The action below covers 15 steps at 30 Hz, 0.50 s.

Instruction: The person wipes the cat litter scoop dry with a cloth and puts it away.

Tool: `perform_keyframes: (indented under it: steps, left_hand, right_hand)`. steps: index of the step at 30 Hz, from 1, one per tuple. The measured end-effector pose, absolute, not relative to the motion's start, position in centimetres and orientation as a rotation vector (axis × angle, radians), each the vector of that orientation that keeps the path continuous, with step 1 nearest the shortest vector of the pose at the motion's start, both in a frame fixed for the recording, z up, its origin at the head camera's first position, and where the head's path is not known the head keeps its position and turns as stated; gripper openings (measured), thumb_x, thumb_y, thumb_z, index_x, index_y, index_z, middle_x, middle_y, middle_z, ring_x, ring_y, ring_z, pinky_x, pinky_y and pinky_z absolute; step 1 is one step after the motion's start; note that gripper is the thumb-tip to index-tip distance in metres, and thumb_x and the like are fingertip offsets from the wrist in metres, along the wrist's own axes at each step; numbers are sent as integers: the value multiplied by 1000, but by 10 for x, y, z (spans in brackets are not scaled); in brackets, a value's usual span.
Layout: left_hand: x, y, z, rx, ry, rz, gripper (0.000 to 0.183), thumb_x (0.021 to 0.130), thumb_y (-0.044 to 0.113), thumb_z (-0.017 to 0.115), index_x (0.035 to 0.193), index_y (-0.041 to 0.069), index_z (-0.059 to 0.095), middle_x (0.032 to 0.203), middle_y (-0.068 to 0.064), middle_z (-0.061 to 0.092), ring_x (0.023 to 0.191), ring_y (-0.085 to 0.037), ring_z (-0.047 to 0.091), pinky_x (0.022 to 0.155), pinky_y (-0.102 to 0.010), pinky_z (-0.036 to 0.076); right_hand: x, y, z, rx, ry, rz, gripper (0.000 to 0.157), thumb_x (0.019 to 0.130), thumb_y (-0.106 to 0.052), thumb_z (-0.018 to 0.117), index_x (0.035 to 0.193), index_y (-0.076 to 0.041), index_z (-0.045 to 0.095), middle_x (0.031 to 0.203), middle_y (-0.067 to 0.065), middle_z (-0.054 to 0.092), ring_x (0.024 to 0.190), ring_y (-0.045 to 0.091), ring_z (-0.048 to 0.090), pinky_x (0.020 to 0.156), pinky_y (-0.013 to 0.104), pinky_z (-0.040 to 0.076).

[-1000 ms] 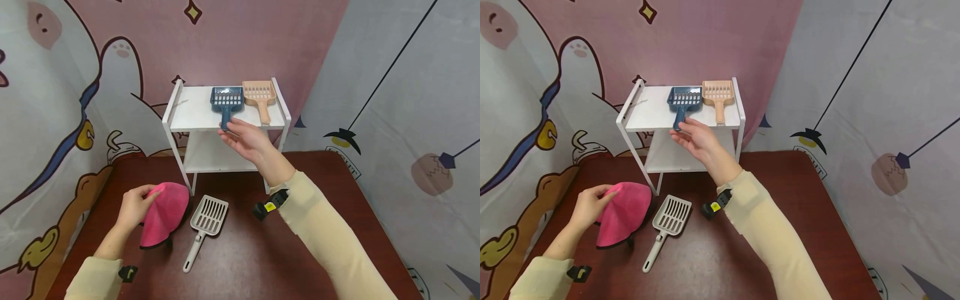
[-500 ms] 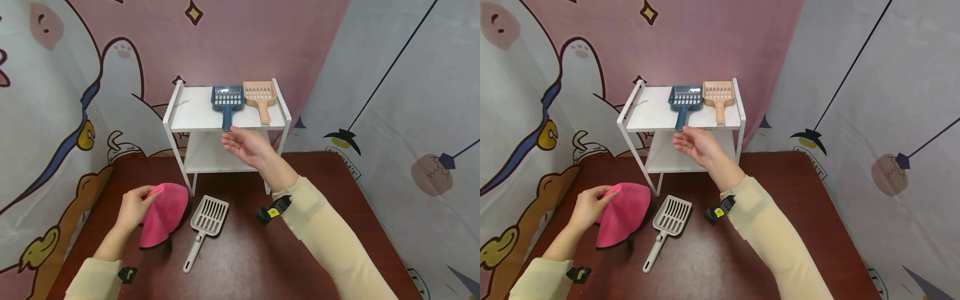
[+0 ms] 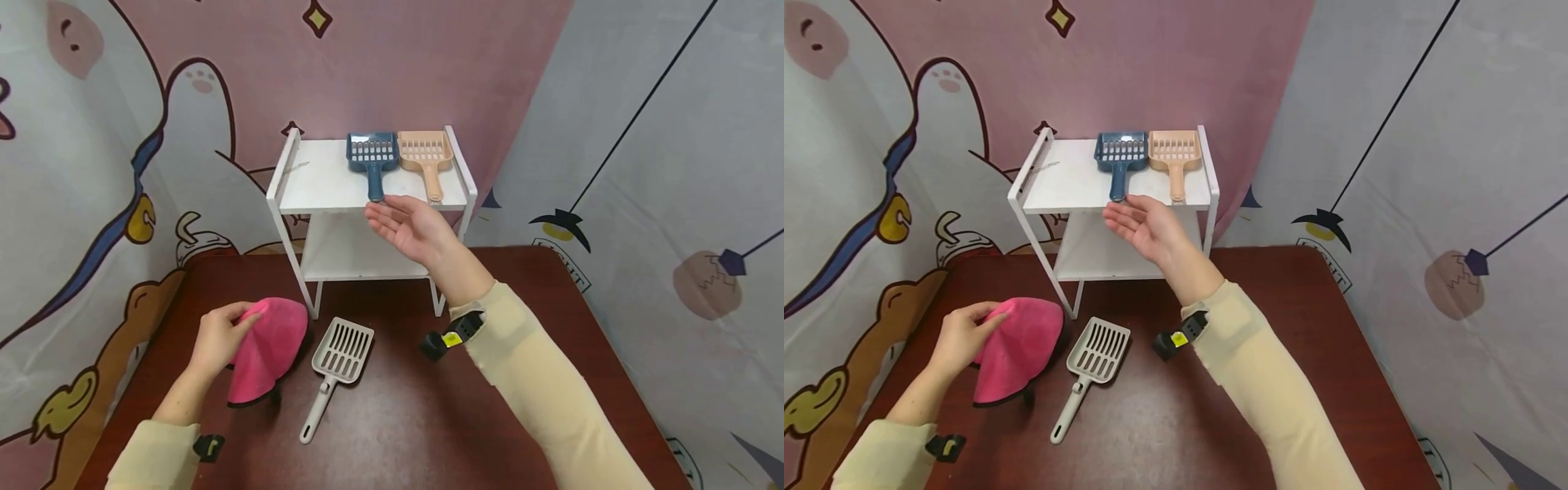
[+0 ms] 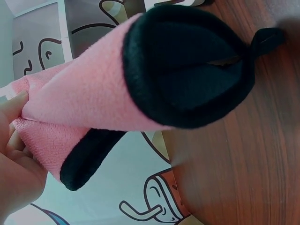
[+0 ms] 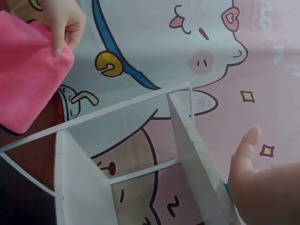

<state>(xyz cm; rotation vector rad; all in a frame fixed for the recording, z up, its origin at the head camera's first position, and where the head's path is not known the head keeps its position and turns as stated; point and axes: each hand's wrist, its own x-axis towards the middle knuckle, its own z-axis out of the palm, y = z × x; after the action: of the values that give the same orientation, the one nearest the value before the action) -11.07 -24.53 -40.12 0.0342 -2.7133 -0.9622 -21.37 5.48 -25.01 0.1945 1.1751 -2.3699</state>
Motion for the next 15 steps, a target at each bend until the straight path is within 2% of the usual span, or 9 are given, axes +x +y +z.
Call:
perform_keyframes:
  steps: [1, 3, 6, 8, 11, 15]
  left_hand:
    - [-111, -245, -401, 33, -2713, -965, 21, 85, 18, 67, 99, 2, 70, 84, -16, 70, 56, -5, 48, 47, -20, 40]
    - [-112, -245, -401, 29, -2708, -967, 21, 85, 18, 67, 99, 2, 70, 85, -16, 70, 56, -6, 49, 47, -20, 41]
    - [-113, -245, -400, 28, -2704, -954, 22, 85, 18, 67, 99, 2, 70, 84, -16, 70, 56, -6, 49, 47, -20, 41]
    - [-113, -245, -400, 28, -2700, -944, 21, 84, 18, 68, 98, 2, 70, 83, -16, 69, 56, -6, 48, 47, -20, 41]
    - [-113, -246, -400, 38, -2703, -946, 22, 85, 19, 67, 98, 2, 70, 83, -16, 69, 56, -7, 48, 47, -20, 40]
    - [-113, -245, -401, 41, -2704, -956, 22, 85, 20, 67, 99, 2, 70, 82, -16, 68, 55, -7, 48, 46, -20, 40]
  right_hand:
    - [-213, 56, -251, 191, 1176, -2371, 38, 99, -15, 38, 135, -3, 37, 144, 17, 41, 129, 25, 45, 104, 30, 41]
    - [-212, 58, -253, 178, 1199, -2361, 40, 100, -16, 38, 137, -4, 35, 145, 17, 40, 126, 25, 47, 102, 30, 43]
    - [-208, 62, -257, 139, 1254, -2320, 43, 100, -19, 38, 140, -5, 31, 133, 15, 49, 111, 22, 54, 85, 25, 51]
    - [-204, 66, -262, 92, 1293, -2277, 45, 100, -21, 37, 141, -4, 30, 125, 12, 50, 100, 17, 54, 73, 21, 52]
    - [-199, 71, -272, 9, 1335, -2204, 44, 100, -24, 35, 138, -2, 33, 116, 9, 49, 94, 14, 55, 72, 20, 51]
    - [-192, 75, -294, -89, 1378, -2098, 32, 101, -26, 32, 122, -5, 42, 103, 5, 56, 85, 12, 60, 72, 21, 51]
